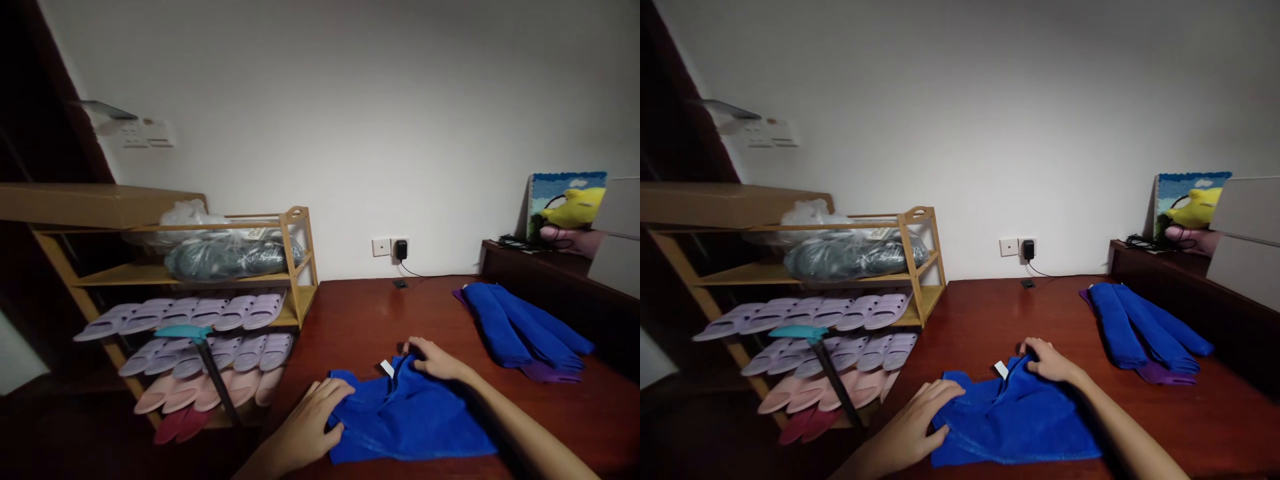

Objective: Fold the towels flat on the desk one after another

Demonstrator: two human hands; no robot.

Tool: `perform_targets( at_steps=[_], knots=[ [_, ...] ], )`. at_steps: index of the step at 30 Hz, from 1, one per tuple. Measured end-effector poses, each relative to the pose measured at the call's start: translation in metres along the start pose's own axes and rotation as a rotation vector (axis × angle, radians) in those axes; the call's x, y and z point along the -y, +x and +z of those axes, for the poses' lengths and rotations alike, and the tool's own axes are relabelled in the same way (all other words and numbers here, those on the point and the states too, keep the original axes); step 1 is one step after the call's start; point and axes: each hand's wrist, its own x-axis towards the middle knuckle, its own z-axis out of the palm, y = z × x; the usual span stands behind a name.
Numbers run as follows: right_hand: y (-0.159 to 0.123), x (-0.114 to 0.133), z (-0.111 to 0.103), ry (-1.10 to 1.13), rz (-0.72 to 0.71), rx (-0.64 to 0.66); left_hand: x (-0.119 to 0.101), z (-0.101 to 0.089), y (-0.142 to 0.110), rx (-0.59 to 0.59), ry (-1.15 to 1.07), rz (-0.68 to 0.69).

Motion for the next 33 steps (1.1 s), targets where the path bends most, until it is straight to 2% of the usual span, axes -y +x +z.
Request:
perform_targets(
  at_steps=[3, 6, 12, 18, 22, 24, 29, 31, 33],
  knots=[
    [0.000, -0.004, 0.001, 0.149, -0.006, 0.037, -0.003, 0.002, 0.005, -0.071, 0.011, -0.013],
    [-0.006, -0.003, -0.003, 0.172, 0.006, 0.038, -0.005, -0.002, 0.010, -0.126, 0.015, 0.021],
    [-0.029, 0.005, -0.022, 0.053, -0.087, -0.193, -0.015, -0.009, 0.014, -0.153, -0.011, 0.069],
    [-0.049, 0.012, -0.035, 0.124, -0.043, -0.350, -0.038, 0.015, 0.032, -0.233, 0.088, 0.001],
    [-0.060, 0.008, -0.038, 0.239, -0.043, -0.416, -0.029, 0.018, 0.047, -0.257, 0.119, 0.017],
    [-0.064, 0.004, -0.040, 0.268, -0.032, -0.459, -0.015, 0.012, 0.054, -0.278, 0.024, 0.029],
    [-0.069, -0.002, -0.041, 0.276, -0.024, -0.551, 0.019, -0.007, 0.070, -0.341, -0.446, -0.021],
    [-0.069, -0.004, -0.040, 0.285, -0.023, -0.556, 0.024, -0.015, 0.076, -0.345, -0.562, -0.011],
    [-0.068, -0.005, -0.038, 0.307, -0.014, -0.579, 0.020, -0.023, 0.079, -0.356, -0.582, 0.021]
  ],
)
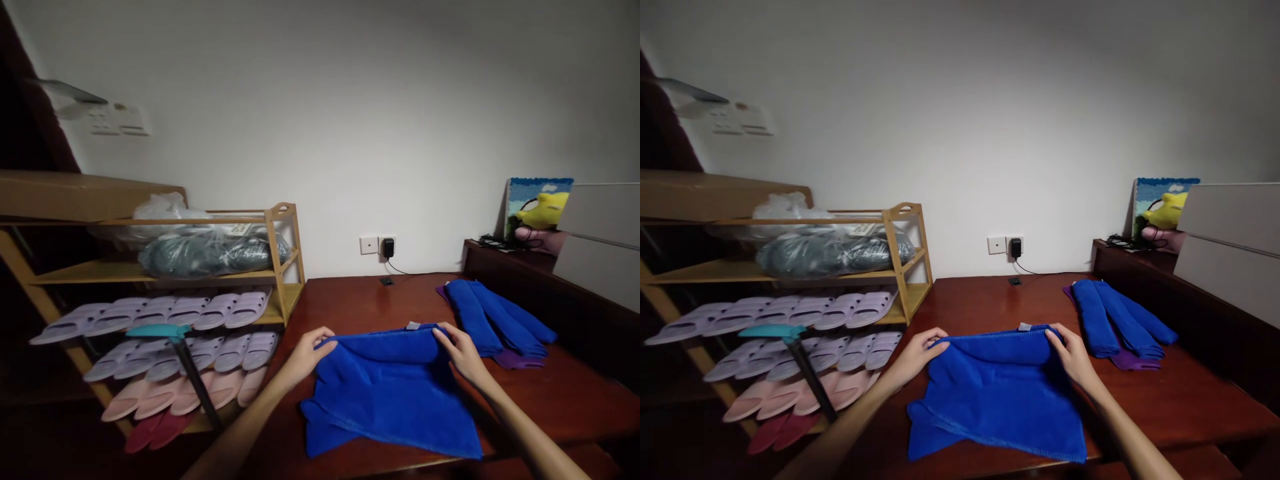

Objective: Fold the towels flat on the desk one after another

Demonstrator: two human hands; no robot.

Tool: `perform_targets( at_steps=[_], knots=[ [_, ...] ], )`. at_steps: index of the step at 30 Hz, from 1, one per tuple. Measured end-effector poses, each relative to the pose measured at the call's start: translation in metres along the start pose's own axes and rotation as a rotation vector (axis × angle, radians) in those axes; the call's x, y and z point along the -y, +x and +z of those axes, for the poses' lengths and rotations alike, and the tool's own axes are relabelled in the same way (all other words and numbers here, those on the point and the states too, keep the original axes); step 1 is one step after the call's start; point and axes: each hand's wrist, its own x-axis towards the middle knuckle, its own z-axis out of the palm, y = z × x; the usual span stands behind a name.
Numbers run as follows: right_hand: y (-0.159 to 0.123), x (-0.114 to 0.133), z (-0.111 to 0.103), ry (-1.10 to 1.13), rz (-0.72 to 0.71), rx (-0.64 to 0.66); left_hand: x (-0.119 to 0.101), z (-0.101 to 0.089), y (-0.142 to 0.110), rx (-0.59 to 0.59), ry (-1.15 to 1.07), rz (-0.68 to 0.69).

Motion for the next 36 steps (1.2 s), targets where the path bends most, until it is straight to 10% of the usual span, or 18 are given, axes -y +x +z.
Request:
perform_targets(
  at_steps=[10, 16, 22, 27, 32, 36],
  knots=[
    [0.006, -0.011, -0.006, -0.125, -0.021, -0.297, -0.038, -0.020, 0.008, 0.045, 0.595, 0.245],
    [0.038, -0.047, 0.001, -0.350, 0.028, -0.043, 0.004, -0.024, 0.041, 0.232, 0.504, 0.096],
    [0.071, -0.087, 0.022, -0.521, 0.134, 0.148, 0.047, -0.004, 0.057, 0.222, 0.647, -0.036],
    [0.068, -0.086, 0.025, -0.612, 0.162, 0.134, 0.035, 0.016, 0.039, 0.063, 0.814, -0.078],
    [0.046, -0.083, -0.001, -0.778, -0.056, 0.280, 0.001, 0.047, 0.010, 0.332, 0.827, -0.229],
    [0.030, -0.105, -0.034, -1.209, 0.147, 0.033, -0.007, 0.065, 0.003, 0.470, 0.851, -0.369]
  ],
)
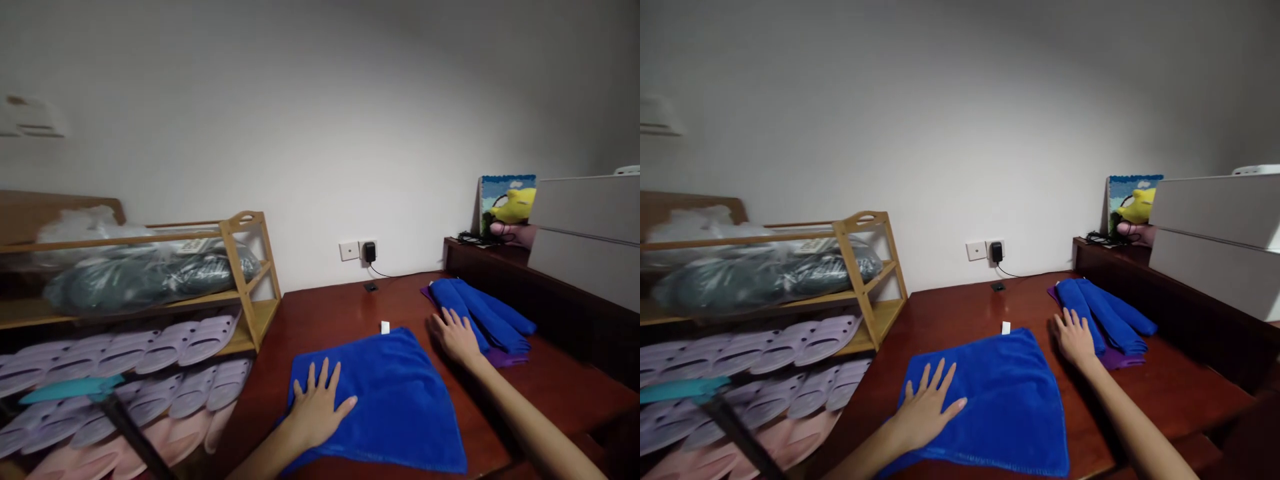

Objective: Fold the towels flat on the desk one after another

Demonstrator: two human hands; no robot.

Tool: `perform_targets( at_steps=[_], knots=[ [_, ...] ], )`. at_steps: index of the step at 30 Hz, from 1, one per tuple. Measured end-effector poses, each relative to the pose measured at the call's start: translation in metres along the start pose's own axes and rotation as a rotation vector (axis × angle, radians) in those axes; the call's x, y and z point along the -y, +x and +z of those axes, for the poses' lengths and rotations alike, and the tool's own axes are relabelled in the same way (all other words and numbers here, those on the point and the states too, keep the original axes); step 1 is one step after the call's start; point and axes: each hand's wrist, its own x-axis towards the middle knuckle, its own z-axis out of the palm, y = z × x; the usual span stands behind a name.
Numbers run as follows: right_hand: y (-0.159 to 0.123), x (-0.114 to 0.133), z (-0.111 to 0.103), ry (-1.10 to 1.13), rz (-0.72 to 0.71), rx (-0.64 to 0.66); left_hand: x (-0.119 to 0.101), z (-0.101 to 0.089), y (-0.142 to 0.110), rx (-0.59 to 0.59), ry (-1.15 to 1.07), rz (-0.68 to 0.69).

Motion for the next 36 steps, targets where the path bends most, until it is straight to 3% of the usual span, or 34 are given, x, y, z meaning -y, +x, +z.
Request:
perform_targets(
  at_steps=[2, 6, 12, 14, 17, 18, 20, 22, 24, 26, 29, 32, 34, 36],
  knots=[
    [-0.004, -0.021, 0.008, -0.124, 0.048, 0.032, 0.001, 0.001, 0.006, 0.018, 0.002, 0.033],
    [-0.014, -0.063, 0.017, -0.151, -0.044, 0.054, 0.016, -0.008, 0.025, 0.067, -0.029, 0.177],
    [-0.025, -0.114, 0.018, -0.179, -0.062, 0.034, 0.035, -0.045, 0.055, 0.245, -0.028, 0.365],
    [-0.025, -0.109, 0.012, -0.162, -0.025, -0.005, 0.030, -0.056, 0.061, 0.270, -0.001, 0.349],
    [-0.020, -0.065, -0.002, -0.003, -0.019, -0.096, 0.009, -0.056, 0.062, 0.111, 0.009, 0.184],
    [-0.018, -0.044, -0.007, 0.103, -0.068, -0.085, -0.001, -0.049, 0.061, 0.041, 0.006, 0.120],
    [-0.014, -0.001, -0.014, 0.338, -0.193, 0.061, -0.021, -0.031, 0.059, -0.043, 0.010, 0.007],
    [-0.011, 0.032, -0.017, 0.438, -0.186, 0.162, -0.036, -0.011, 0.057, -0.060, 0.036, -0.083],
    [-0.011, 0.048, -0.019, 0.434, -0.151, 0.209, -0.044, 0.003, 0.060, -0.058, 0.065, -0.123],
    [-0.014, 0.050, -0.022, 0.393, -0.129, 0.252, -0.044, 0.007, 0.065, -0.035, 0.061, -0.071],
    [-0.034, 0.037, -0.028, 0.258, -0.067, 0.290, -0.043, -0.002, 0.076, -0.016, 0.001, 0.158],
    [-0.072, 0.014, -0.034, 0.102, -0.032, 0.289, -0.044, -0.011, 0.079, -0.203, 0.007, 0.289],
    [-0.099, -0.005, -0.040, 0.052, -0.013, 0.323, -0.045, -0.010, 0.073, -0.354, 0.024, 0.277],
    [-0.114, -0.022, -0.051, 0.040, 0.013, 0.351, -0.043, -0.004, 0.064, -0.413, 0.013, 0.282]
  ],
)
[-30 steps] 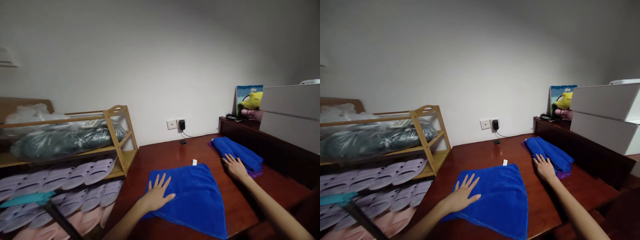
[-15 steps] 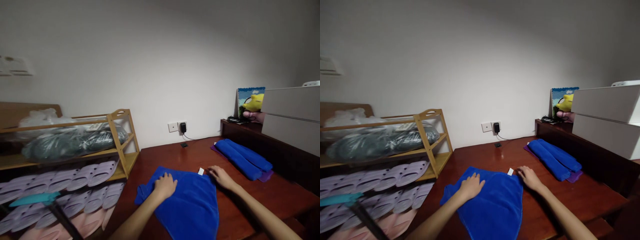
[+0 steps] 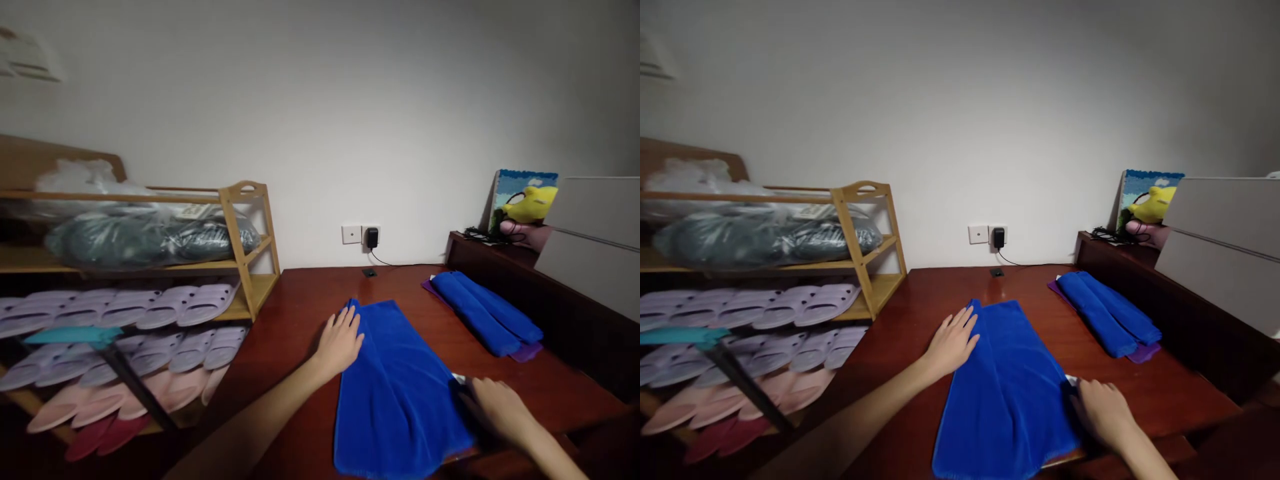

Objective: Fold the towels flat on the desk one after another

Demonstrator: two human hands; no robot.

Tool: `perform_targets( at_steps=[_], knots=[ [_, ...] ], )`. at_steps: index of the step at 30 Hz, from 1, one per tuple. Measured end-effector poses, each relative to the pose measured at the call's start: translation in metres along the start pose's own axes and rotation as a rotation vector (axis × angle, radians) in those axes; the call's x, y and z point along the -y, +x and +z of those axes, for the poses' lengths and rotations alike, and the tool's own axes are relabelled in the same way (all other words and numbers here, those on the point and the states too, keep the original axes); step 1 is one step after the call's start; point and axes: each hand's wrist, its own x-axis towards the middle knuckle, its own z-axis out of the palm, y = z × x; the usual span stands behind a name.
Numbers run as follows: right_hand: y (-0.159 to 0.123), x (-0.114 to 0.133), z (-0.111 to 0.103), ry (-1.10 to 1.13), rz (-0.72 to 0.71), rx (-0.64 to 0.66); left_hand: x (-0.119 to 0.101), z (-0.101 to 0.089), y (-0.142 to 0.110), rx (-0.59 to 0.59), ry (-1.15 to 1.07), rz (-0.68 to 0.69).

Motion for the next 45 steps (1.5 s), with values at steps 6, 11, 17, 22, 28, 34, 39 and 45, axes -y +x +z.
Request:
perform_targets(
  at_steps=[6, 11, 17, 22, 28, 34, 39, 45],
  knots=[
    [0.040, 0.018, -0.040, 0.238, -0.259, -0.113, -0.001, 0.011, -0.023, 0.135, -0.095, 0.162],
    [0.091, 0.062, -0.023, 0.376, -0.378, 0.049, -0.001, 0.007, -0.031, 0.247, -0.106, 0.140],
    [0.091, 0.053, 0.006, 0.256, -0.302, 0.054, 0.018, -0.008, -0.078, 0.280, -0.006, -0.015],
    [0.086, 0.045, -0.002, 0.257, -0.298, 0.041, 0.029, -0.017, -0.099, 0.204, 0.077, -0.069],
    [0.103, 0.055, -0.013, 0.324, -0.281, 0.002, 0.020, -0.015, -0.063, 0.051, 0.035, 0.098],
    [0.120, 0.056, 0.007, 0.269, -0.284, 0.053, 0.046, 0.009, -0.013, 0.107, -0.005, 0.058],
    [0.123, 0.059, 0.003, 0.237, -0.300, -0.004, 0.067, 0.019, 0.006, 0.222, -0.026, -0.032],
    [0.051, 0.057, -0.035, 0.302, -0.361, -0.086, 0.029, -0.018, -0.046, 0.023, 0.044, 0.227]
  ],
)
